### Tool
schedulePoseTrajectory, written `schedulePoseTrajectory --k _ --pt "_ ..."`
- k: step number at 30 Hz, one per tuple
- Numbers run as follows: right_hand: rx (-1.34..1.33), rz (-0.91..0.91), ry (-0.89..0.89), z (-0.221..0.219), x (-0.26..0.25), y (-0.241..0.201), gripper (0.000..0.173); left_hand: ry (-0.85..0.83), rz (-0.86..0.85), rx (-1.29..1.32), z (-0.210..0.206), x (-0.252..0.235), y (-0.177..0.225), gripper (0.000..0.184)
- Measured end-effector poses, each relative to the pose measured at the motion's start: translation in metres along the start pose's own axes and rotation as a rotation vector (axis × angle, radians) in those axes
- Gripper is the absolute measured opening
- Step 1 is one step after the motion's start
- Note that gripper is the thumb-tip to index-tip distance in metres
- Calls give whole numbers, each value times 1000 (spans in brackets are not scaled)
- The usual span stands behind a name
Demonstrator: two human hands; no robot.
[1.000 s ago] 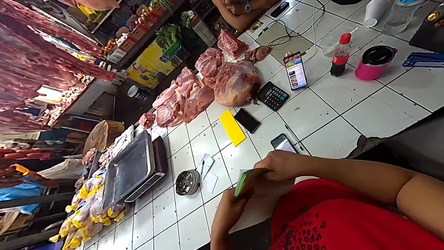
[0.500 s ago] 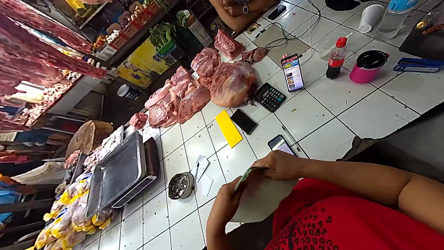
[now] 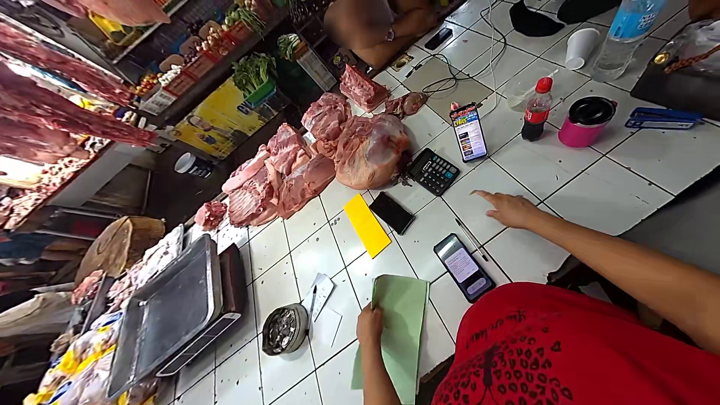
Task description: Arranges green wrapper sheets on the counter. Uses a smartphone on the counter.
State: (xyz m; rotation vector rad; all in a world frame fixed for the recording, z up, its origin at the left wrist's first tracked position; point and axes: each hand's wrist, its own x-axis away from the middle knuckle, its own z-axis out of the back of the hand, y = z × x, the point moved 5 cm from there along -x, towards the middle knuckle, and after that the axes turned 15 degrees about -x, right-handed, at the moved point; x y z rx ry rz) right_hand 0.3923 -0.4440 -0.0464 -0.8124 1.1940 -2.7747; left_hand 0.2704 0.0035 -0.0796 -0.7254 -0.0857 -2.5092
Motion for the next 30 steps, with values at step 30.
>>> schedulePoseTrajectory --k 30 --pt "126 -239 209 34 -113 11 100 492 -52 -17 -27 -1 1 16"
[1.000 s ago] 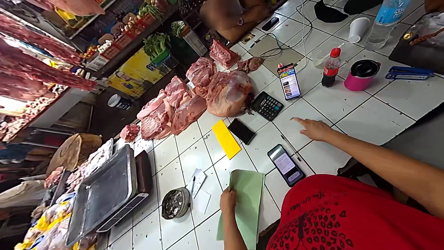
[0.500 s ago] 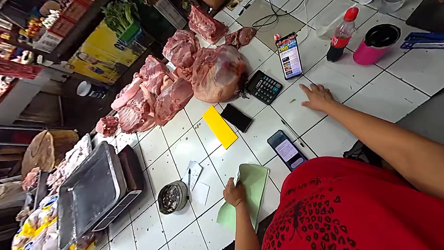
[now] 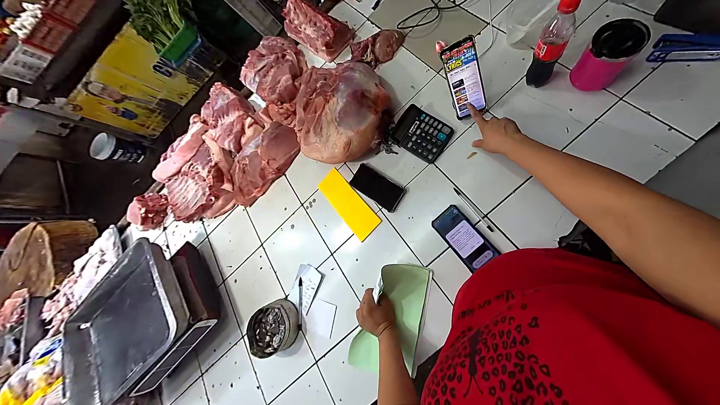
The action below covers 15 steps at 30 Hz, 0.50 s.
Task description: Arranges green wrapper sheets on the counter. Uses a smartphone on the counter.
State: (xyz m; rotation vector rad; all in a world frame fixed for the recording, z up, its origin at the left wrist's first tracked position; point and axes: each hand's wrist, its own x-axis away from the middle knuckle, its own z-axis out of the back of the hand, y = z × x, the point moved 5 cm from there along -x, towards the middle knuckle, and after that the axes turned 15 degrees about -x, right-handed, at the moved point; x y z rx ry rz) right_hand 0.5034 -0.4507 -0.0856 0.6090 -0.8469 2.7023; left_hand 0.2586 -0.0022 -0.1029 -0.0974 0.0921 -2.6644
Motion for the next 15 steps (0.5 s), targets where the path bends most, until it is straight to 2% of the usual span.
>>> schedulePoseTrajectory --k 8,15 --pt "104 -10 -10 1 -5 -11 122 32 -27 23 0 0 -1 15" --pt "88 -81 45 6 -11 -17 133 9 -15 6 2 -1 0 16"
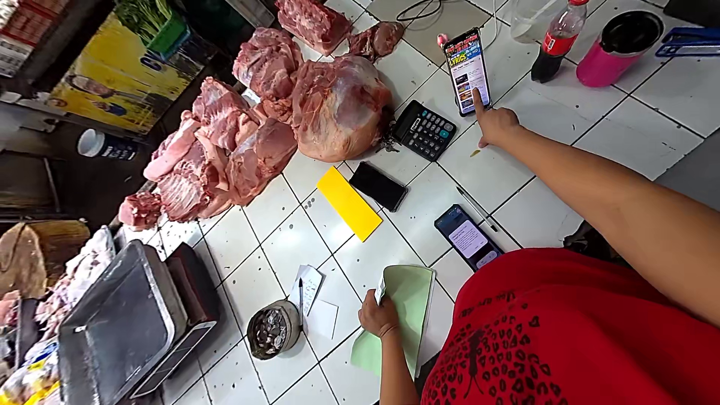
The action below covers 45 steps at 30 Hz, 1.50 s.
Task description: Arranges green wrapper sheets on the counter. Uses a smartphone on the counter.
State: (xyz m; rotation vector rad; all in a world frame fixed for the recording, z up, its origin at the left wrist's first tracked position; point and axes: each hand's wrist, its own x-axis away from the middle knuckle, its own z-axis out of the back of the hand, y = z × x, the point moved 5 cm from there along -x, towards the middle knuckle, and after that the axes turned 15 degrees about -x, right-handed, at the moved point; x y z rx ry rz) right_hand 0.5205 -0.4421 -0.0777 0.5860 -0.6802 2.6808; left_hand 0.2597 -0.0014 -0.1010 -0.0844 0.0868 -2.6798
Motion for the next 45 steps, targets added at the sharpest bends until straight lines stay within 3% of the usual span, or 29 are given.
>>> schedulePoseTrajectory --k 25,45 --pt "-48 104 -28 -2 -3 7 116 20 -2 -2 -1 1 0 15" --pt "-27 74 -26 0 -10 8 119 38 0 5 -4 0 -1 15"
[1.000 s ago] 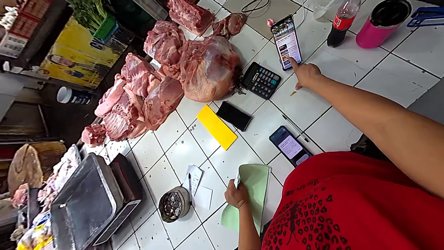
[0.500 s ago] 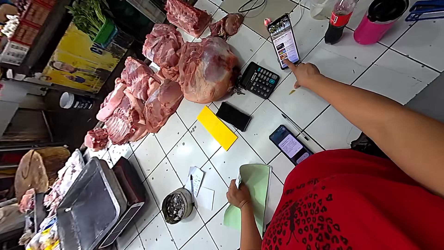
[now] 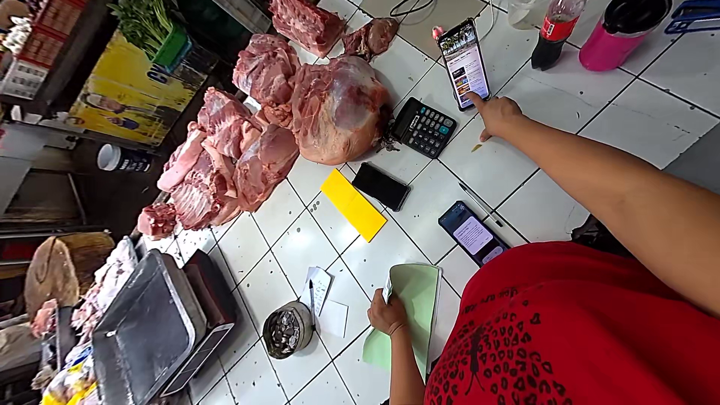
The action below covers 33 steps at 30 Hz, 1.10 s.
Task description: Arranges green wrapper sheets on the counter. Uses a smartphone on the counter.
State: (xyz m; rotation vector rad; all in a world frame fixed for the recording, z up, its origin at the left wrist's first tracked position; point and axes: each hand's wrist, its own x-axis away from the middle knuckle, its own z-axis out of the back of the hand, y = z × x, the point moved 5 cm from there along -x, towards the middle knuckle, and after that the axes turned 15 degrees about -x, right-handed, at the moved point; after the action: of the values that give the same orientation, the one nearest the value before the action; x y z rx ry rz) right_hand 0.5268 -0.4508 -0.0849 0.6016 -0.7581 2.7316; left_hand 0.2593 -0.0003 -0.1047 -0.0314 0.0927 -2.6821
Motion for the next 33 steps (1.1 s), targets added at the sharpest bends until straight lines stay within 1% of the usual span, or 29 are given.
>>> schedulePoseTrajectory --k 8,12,15,21,25,33 --pt "-20 -25 10 3 -8 0 140 -15 4 -7 0 0 -1 15" --pt "-40 -40 30 4 -9 0 145 -7 -14 0 2 0 0 15" --pt "-33 -46 30 3 -7 -3 145 -5 -6 6 1 0 0 14" --pt "-43 -29 55 2 -3 -1 140 6 -8 3 0 1 0 14" --pt "-32 -17 20 2 -1 -4 138 14 -7 -5 -1 1 0 15" --pt "-7 -8 -1 -1 -9 -5 142 -8 -3 -15 -2 0 -2 15"
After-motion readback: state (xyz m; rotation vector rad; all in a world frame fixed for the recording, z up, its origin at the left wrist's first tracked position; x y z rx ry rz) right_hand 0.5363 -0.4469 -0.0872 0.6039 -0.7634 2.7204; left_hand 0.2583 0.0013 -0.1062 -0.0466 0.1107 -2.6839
